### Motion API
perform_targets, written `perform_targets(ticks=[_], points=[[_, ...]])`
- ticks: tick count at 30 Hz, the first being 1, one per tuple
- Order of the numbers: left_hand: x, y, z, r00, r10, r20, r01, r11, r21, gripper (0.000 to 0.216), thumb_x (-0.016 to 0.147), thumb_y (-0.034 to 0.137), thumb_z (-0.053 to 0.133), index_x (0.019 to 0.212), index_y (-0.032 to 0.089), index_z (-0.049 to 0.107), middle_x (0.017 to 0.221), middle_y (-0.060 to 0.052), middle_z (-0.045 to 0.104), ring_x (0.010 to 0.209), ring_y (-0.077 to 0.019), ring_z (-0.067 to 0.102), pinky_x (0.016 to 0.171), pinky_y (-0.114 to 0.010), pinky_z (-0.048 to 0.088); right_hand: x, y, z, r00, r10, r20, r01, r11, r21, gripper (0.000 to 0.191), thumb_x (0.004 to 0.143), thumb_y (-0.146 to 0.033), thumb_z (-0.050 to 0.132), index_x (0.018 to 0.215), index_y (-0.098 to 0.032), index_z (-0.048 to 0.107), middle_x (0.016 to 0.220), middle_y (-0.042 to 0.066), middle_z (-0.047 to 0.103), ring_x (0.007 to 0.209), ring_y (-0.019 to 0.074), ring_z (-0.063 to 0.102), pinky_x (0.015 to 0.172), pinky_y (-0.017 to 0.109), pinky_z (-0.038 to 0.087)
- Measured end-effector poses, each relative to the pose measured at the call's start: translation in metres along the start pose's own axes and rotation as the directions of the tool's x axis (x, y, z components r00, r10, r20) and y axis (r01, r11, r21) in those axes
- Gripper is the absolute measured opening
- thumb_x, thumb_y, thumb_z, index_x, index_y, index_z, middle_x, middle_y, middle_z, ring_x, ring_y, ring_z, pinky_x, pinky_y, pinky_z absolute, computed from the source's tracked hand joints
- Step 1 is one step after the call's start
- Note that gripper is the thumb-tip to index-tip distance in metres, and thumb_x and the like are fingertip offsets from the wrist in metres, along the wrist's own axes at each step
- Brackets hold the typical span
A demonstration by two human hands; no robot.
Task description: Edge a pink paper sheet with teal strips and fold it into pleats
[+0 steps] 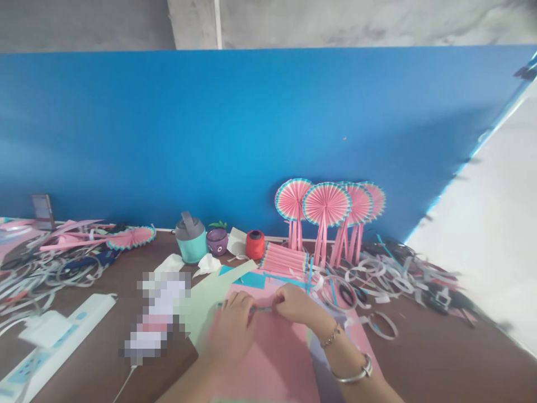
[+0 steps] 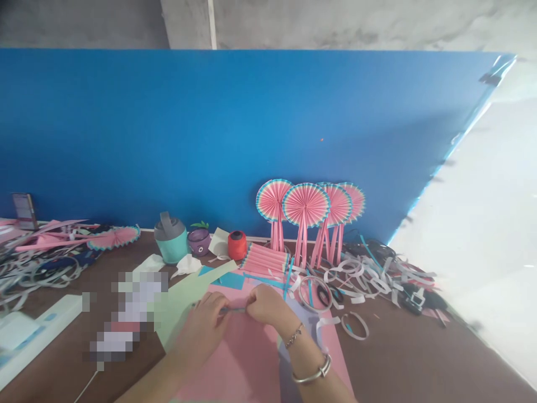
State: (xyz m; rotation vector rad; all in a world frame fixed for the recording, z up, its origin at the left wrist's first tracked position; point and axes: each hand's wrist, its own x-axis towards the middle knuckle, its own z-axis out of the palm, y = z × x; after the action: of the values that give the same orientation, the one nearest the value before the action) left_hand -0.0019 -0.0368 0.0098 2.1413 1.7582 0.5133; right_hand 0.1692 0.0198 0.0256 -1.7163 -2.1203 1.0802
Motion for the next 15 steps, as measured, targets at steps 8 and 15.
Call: perform_targets(ticks=[8, 15], points=[[-0.0063, 0.0053, -0.0005, 0.981, 0.100, 0.164, -0.100, 0.995, -0.008, 0.030, 0.089, 0.009, 0.040, 0.084, 0.021, 0.067, 0.099, -0.004, 0.066, 0.101, -0.0200, 0.061, 0.084, -0.030, 0.044, 0.0063, 0.0056, 0.0071, 1.000, 0.014, 0.024, -0.014, 1.000, 0.009, 0.026, 0.054, -0.006, 0.048, 0.037, -0.019, 0.034, 0.040, -0.006, 0.026, 0.047, 0.0089, 0.034, 0.045, 0.022, 0.025], [-0.0064, 0.0040, 0.0008, 0.982, 0.100, 0.158, -0.104, 0.994, 0.019, 0.032, 0.089, 0.009, 0.039, 0.081, 0.021, 0.069, 0.094, -0.005, 0.066, 0.096, -0.0201, 0.061, 0.082, -0.030, 0.045, 0.0101, 0.0093, 0.0092, 0.999, 0.002, 0.051, -0.005, 0.997, 0.072, 0.018, 0.055, -0.007, 0.049, 0.041, -0.017, 0.044, 0.041, -0.006, 0.033, 0.048, 0.0083, 0.037, 0.046, 0.019, 0.027]])
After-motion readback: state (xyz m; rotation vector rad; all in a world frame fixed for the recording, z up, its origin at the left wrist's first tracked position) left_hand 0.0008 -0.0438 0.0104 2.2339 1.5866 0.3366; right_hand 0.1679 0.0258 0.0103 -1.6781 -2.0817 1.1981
